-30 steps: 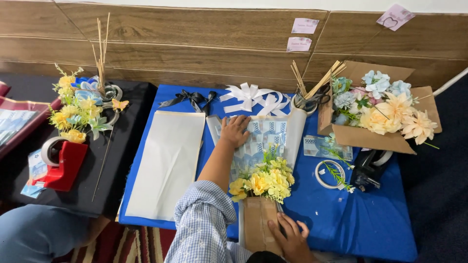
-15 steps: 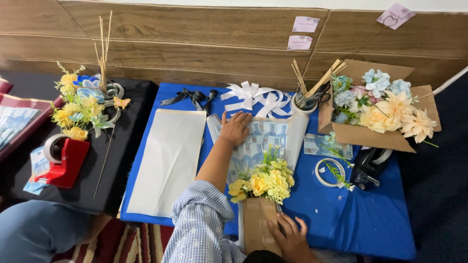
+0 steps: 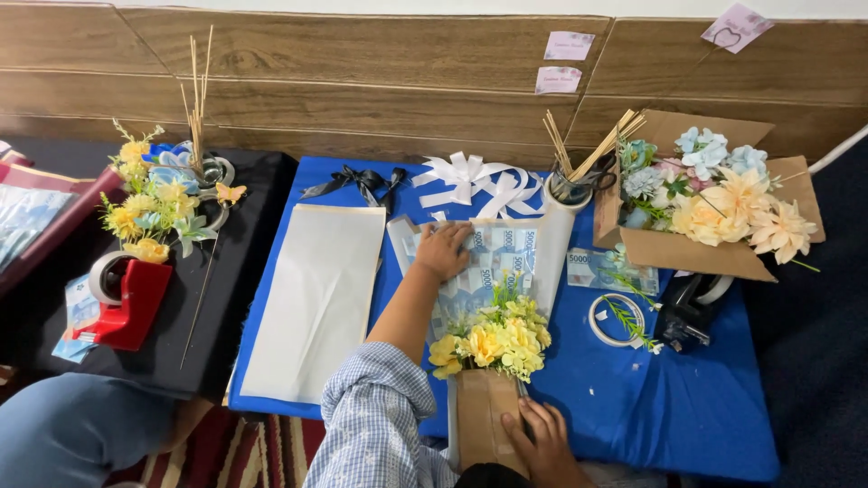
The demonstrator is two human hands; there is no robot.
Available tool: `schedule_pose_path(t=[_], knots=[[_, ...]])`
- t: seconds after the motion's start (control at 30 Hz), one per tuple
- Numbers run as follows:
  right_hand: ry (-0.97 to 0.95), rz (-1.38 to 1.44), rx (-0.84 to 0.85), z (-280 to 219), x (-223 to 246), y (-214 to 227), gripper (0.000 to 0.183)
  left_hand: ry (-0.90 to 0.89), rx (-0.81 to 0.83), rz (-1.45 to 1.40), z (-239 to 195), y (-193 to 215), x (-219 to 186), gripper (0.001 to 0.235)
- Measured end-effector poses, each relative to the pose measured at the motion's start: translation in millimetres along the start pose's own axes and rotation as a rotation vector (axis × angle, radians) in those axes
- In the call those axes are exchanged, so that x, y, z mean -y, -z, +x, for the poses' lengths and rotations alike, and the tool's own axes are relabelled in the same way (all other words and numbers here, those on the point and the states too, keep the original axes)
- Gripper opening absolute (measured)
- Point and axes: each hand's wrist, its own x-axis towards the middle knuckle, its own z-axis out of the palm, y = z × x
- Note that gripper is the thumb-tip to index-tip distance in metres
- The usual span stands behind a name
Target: The person wraps a bouquet of yellow flowers and banknotes in white paper, securing it with tape. They adjust the wrapping and the bouquet base while seated at a table with crafting supplies.
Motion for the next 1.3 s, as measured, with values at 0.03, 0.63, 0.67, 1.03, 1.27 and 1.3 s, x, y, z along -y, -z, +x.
schedule_pose_path(t=[0.03,0.63,0.67,1.03,1.27,1.3], knots=[[0.000,-0.002,0.001,2,3,3,0.099,-0.001,-0.001,-0.002,0,0,0,0.065],[0.072,0.457,0.109,21,7,33,0.106,0.059,0.080,-0.037,-4,16,-11,0.059],[0.059,0.423,0.136,19,7,30,0.108,0.066,0.086,-0.025,-3,16,-11,0.059],[0.068,0.440,0.114,22,10,38,0.094,0.135,0.097,-0.027,1,18,-16,0.058],[0.048,0.439,0.115,23,14,40,0.110,0.140,0.143,-0.075,-5,35,-27,0.052],[0.091,0.391,0.092,26,14,41,0.116,0.160,0.220,-0.071,-6,42,-27,0.058]])
